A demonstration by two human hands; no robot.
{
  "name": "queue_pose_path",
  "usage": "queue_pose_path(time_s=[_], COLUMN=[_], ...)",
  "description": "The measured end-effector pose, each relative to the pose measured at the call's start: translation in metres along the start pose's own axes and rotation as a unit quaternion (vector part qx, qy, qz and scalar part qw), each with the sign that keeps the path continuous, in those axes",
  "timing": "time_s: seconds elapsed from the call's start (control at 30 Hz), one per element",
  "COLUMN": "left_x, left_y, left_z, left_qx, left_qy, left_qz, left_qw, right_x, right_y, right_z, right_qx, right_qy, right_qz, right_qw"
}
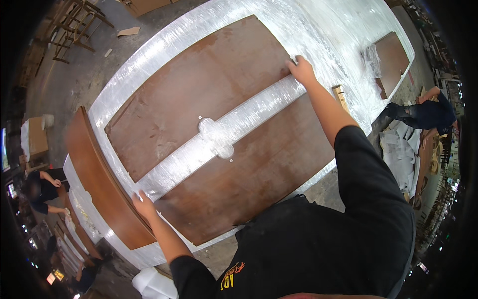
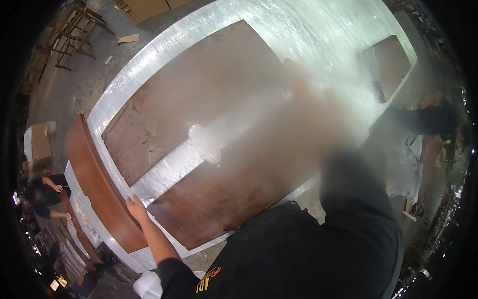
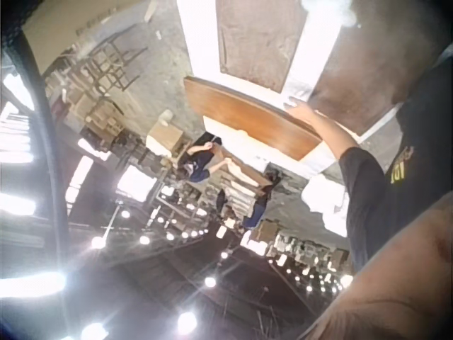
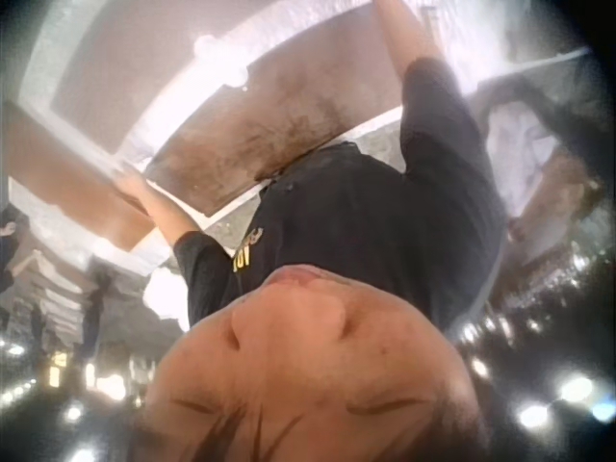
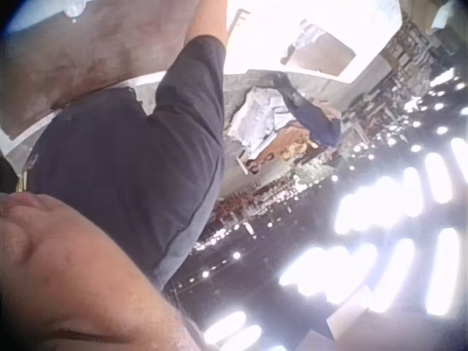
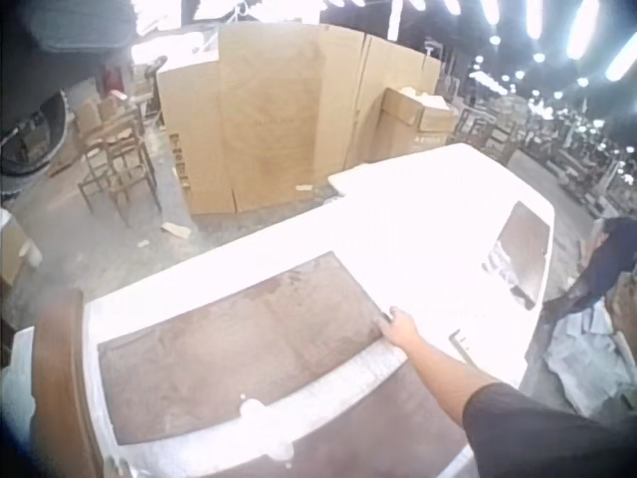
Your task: The person uses a wooden block to rub the edges of brown wood panels laid on a plastic-covered table, then flips and repositions the panels. Later, the person sits on the floor and sorts small hardware items from a cardboard box.
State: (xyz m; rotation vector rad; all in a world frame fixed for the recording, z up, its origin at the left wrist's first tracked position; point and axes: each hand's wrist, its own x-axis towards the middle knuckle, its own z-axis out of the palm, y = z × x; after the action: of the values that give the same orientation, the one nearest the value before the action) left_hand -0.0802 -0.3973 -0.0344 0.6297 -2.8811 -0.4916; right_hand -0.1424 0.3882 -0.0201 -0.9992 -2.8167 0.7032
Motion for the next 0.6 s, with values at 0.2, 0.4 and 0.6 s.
queue_pose_path(time_s=[0.2,0.4,0.6], left_x=[0.087,0.097,0.086], left_y=[0.055,0.051,0.035], left_z=[0.046,0.020,-0.028], left_qx=[-0.024,-0.094,-0.104], left_qy=[-0.088,-0.104,-0.196], left_qz=[-0.187,-0.239,-0.229], left_qw=[0.978,0.961,0.948], right_x=[0.019,0.069,0.065], right_y=[-0.052,-0.021,0.002], right_z=[0.002,0.007,-0.013], right_qx=[-0.059,-0.056,0.020], right_qy=[-0.036,-0.146,-0.208], right_qz=[0.098,0.111,0.160], right_qw=[0.993,0.981,0.965])
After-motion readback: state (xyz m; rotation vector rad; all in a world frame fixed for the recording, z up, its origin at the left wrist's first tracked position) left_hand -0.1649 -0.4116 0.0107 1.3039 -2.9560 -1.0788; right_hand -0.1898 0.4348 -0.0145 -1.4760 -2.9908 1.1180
